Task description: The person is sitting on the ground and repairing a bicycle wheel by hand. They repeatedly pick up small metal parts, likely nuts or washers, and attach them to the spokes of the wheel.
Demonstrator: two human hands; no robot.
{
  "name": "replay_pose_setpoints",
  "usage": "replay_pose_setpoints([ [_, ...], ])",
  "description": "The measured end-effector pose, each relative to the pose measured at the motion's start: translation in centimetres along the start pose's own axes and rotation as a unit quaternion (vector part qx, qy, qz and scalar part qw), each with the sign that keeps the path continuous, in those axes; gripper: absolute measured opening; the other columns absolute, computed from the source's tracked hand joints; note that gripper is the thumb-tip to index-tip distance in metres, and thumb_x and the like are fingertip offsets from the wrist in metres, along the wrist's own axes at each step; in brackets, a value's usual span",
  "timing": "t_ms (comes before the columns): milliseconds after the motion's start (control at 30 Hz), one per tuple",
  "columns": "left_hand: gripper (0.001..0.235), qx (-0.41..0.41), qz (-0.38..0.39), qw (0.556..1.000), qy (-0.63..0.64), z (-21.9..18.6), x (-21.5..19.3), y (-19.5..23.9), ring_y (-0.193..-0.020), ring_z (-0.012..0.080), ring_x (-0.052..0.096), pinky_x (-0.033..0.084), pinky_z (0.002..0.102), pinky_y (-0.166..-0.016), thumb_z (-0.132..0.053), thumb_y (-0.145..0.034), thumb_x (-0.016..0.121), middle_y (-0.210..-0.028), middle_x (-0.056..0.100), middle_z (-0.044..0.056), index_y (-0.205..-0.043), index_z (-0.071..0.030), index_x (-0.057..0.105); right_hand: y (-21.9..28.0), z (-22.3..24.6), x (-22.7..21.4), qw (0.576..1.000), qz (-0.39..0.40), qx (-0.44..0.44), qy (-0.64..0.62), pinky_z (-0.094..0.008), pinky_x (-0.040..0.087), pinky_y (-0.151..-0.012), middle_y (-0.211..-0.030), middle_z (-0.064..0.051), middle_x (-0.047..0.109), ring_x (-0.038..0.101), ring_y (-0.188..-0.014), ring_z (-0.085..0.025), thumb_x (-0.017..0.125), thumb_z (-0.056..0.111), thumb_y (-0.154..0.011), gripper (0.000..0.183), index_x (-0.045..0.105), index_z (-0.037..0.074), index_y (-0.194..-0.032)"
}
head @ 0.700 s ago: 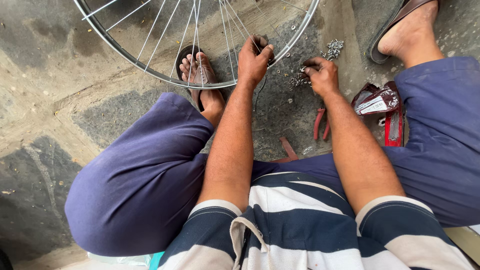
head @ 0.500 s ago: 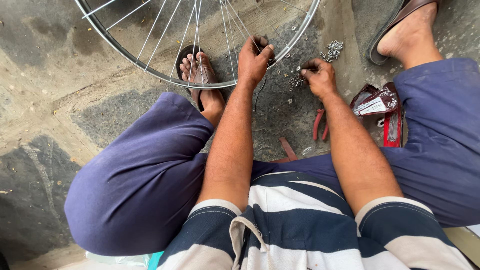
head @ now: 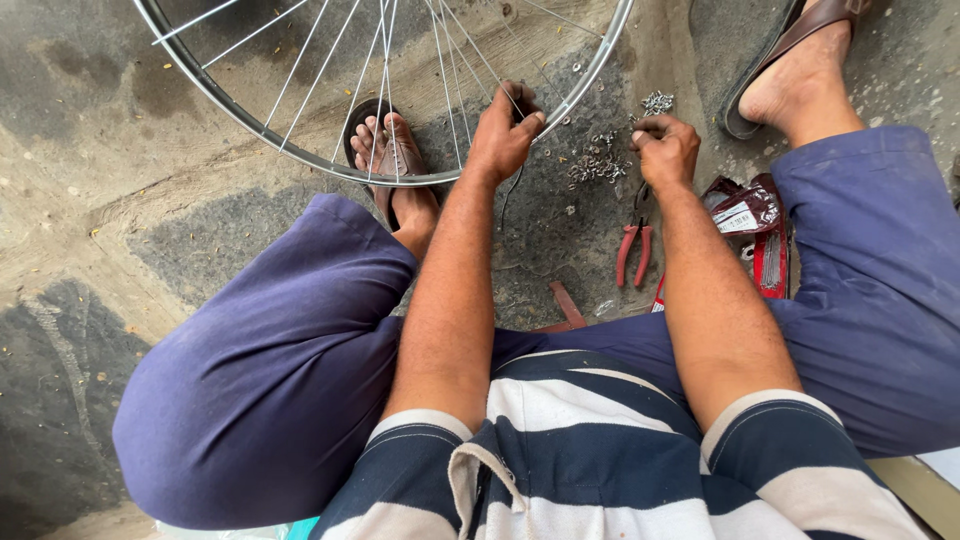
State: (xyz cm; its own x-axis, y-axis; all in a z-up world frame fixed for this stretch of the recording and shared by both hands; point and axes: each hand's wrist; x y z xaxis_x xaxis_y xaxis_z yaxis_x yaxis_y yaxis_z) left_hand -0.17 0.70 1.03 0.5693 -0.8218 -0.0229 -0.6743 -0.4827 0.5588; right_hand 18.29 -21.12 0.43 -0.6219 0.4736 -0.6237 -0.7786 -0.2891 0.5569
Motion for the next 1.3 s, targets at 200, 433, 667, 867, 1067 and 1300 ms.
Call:
replay_pose_setpoints([
  [200, 0.036, -0.032, -0.089, 0.99, -0.101, -1.6, 0.7, 0.8, -0.087, 0.0235, 0.074, 0.057, 0.042, -0.079, -0.035, -0.092, 0.077, -0.096, 0.077, 0.012, -0.111, -0.008, 0.061, -2.4, -1.4, 0.9, 0.974, -0.057, -0.102, 0.196, -0.039, 0.057, -0.081, -0.098, -0.01, 0.079, 0.074, -0.089, -0.022, 0.071, -0.001, -0.089, 0.016, 0.076, 0.006, -0.103],
  [433, 0.032, -0.031, -0.118, 0.989, -0.084, -1.3, 1.1, 0.3, -0.083, 0.0262, 0.076, 0.056, 0.044, -0.076, -0.039, -0.092, 0.073, -0.088, 0.077, 0.011, -0.104, -0.009, 0.065, -4.5, -1.1, 2.1, 0.908, -0.04, -0.145, 0.391, -0.044, 0.058, -0.077, -0.099, -0.019, 0.074, 0.073, -0.088, -0.033, 0.071, 0.006, -0.085, 0.012, 0.077, 0.004, -0.096],
  [667, 0.037, -0.021, -0.133, 0.986, -0.103, -0.9, 1.2, 0.1, -0.081, 0.0304, 0.075, 0.055, 0.046, -0.076, -0.046, -0.097, 0.064, -0.084, 0.077, 0.011, -0.101, -0.01, 0.064, -4.4, -0.5, 4.0, 0.851, -0.032, -0.201, 0.485, -0.051, 0.057, -0.078, -0.098, -0.024, 0.072, 0.071, -0.089, -0.04, 0.064, 0.008, -0.087, 0.016, 0.078, 0.001, -0.09],
  [867, 0.036, -0.016, -0.141, 0.981, -0.13, -0.7, 1.3, -0.2, -0.079, 0.0339, 0.074, 0.053, 0.048, -0.073, -0.046, -0.096, 0.064, -0.08, 0.076, 0.012, -0.099, -0.01, 0.064, -4.6, -2.2, 3.7, 0.834, -0.019, -0.214, 0.509, -0.048, 0.058, -0.075, -0.1, -0.024, 0.071, 0.072, -0.087, -0.036, 0.062, 0.003, -0.087, 0.016, 0.077, -0.001, -0.09],
  [1067, 0.036, 0.004, -0.154, 0.977, -0.145, -0.6, 1.4, -0.2, -0.079, 0.0358, 0.073, 0.053, 0.049, -0.074, -0.046, -0.098, 0.063, -0.076, 0.075, 0.011, -0.098, -0.01, 0.064, -4.1, -1.3, 3.5, 0.815, 0.007, -0.218, 0.537, -0.048, 0.059, -0.072, -0.099, -0.024, 0.07, 0.071, -0.084, -0.035, 0.059, 0.0, -0.091, 0.016, 0.075, -0.002, -0.092],
  [1300, 0.038, -0.019, -0.151, 0.978, -0.144, -0.6, 1.6, -0.4, -0.076, 0.0348, 0.074, 0.053, 0.05, -0.073, -0.047, -0.098, 0.062, -0.077, 0.075, 0.011, -0.096, -0.009, 0.063, -0.6, 1.6, 5.4, 0.962, 0.1, 0.048, -0.249, -0.037, 0.059, -0.065, -0.085, -0.008, 0.071, 0.068, -0.07, -0.021, 0.067, 0.009, -0.092, 0.009, 0.067, 0.004, -0.099],
])
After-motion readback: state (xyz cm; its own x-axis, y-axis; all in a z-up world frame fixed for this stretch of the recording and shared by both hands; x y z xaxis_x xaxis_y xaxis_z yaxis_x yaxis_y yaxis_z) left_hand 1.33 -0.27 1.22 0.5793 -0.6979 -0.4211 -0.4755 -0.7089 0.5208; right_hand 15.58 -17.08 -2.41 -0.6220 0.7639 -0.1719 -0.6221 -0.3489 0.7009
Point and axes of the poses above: each hand's wrist, its own y-axis away from the middle knuckle, its own x-axis out of the palm, z = x × y
